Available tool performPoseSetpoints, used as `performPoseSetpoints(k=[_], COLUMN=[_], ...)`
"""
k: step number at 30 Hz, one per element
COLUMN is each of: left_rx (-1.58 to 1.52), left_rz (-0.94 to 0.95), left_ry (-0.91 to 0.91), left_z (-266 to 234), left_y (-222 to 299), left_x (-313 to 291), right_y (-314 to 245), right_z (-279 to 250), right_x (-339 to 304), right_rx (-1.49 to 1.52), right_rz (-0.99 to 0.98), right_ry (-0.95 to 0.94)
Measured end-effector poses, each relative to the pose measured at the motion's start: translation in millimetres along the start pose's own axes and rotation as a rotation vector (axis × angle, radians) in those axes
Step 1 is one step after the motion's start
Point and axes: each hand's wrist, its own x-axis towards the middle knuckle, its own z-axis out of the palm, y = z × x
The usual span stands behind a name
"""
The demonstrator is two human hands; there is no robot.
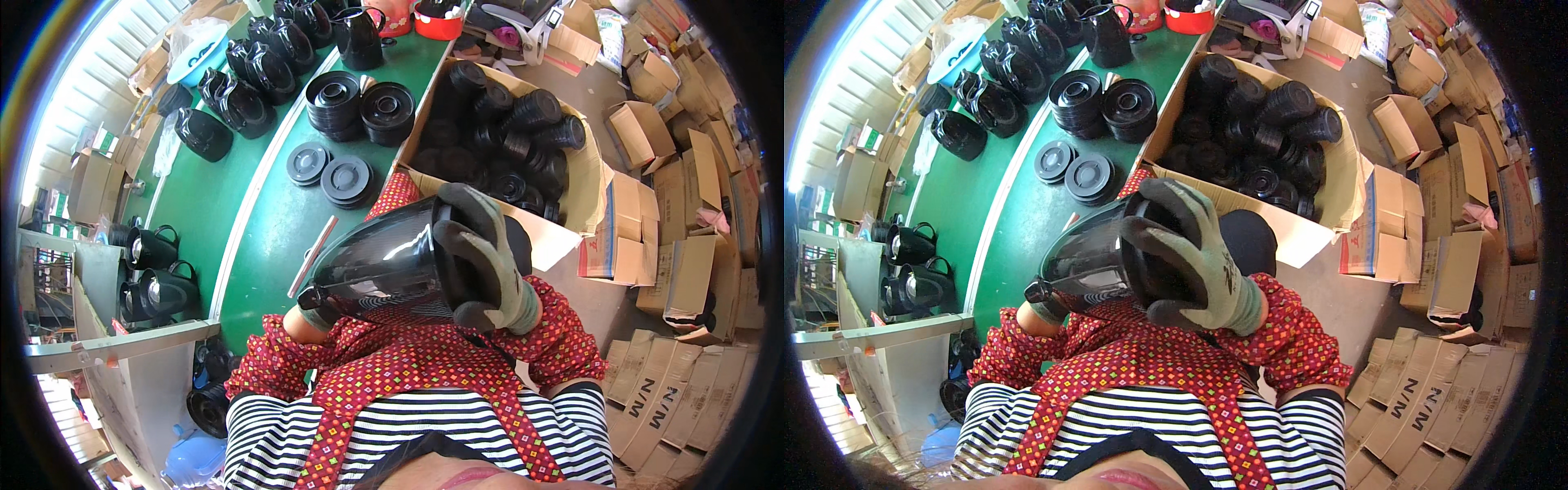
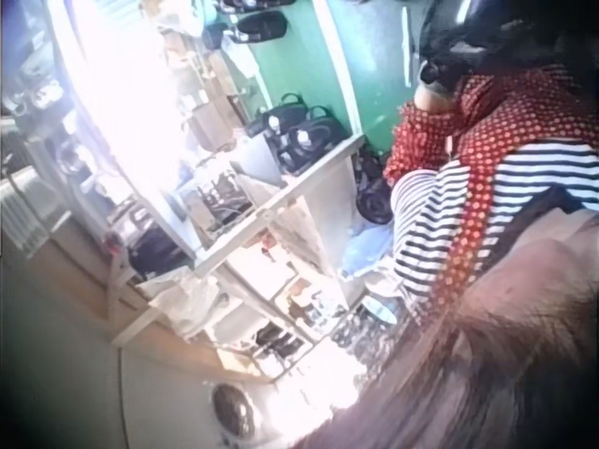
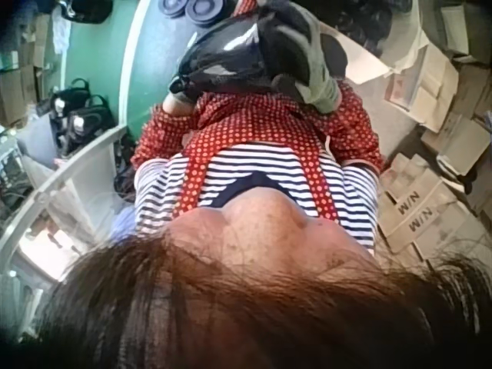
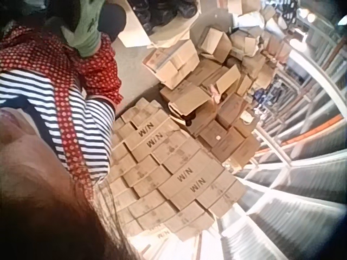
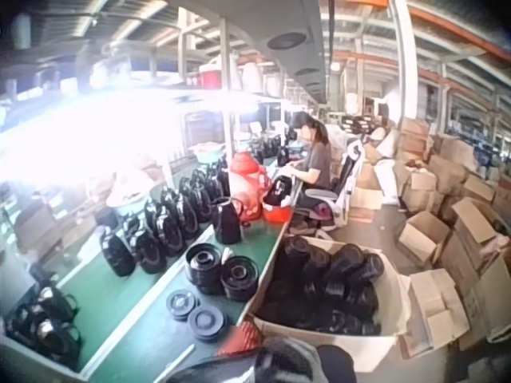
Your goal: The person assembles black electric kettles at a workstation. They pick up a kettle body, insert a metal heating element, attach a lid, and place the completed unit on the table. The process is repeated for multiple kettles.
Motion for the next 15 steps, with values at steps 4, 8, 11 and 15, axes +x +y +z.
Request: performPoseSetpoints(k=[4,8,11,15], left_rx=[1.196,0.993,1.074,1.719], left_rz=[0.588,0.622,0.54,0.64], left_ry=[0.062,0.255,0.424,0.503], left_z=[-17.1,17.1,23.4,35.0], left_y=[38.6,48.4,55.9,62.1], left_x=[-4.0,1.1,4.0,-1.2], right_y=[10.9,18.2,43.7,43.9], right_z=[40.6,53.3,73.5,82.5], right_x=[-18.5,-32.4,-64.8,-73.7], right_rx=[0.47,0.791,0.614,0.748], right_rz=[0.391,0.673,0.666,0.822], right_ry=[0.433,0.598,0.602,0.571])
